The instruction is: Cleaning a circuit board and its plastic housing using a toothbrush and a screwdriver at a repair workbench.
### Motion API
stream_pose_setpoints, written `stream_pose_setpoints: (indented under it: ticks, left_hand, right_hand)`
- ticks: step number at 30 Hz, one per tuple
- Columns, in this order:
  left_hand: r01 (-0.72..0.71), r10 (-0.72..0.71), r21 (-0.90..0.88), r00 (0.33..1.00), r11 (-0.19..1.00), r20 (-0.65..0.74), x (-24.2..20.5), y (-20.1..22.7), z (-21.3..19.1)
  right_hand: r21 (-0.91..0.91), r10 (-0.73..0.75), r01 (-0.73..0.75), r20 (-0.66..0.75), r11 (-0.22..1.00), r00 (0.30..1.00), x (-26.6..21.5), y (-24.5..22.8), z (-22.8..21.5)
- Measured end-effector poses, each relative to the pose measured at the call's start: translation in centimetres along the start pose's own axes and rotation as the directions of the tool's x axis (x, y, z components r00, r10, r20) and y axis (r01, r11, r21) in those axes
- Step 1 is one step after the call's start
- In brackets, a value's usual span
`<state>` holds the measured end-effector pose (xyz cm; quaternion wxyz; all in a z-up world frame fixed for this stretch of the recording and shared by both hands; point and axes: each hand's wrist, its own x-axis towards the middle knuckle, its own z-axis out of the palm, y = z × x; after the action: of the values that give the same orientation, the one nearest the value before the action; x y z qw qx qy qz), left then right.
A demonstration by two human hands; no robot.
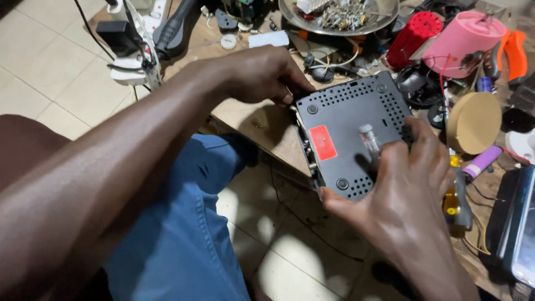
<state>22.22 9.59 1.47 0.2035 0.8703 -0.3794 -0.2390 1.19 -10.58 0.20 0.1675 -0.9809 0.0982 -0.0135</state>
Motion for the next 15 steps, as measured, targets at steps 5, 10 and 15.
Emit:
stream_pose_setpoints:
  ticks: [5, 10, 15]
  left_hand:
    - [0.079, -0.068, -0.149, 0.995, 0.986, 0.074, -0.4, 0.0, 0.1]
    - [0.163, -0.151, -0.184, 0.986, 0.969, 0.077, -1.3, 2.3, -0.1]
    - [0.178, -0.172, -0.161, 0.984, 0.971, 0.049, -1.4, 2.9, 0.3]
  right_hand:
    - [0.003, -0.047, 0.047, -0.014, 0.999, 0.999, -0.6, 0.1, 0.2]
    - [-0.038, -0.150, 0.146, -0.155, 0.989, 0.976, -0.8, 1.0, 1.0]
    - [-0.068, -0.141, 0.132, -0.149, 0.989, 0.979, -0.7, 1.3, 1.1]
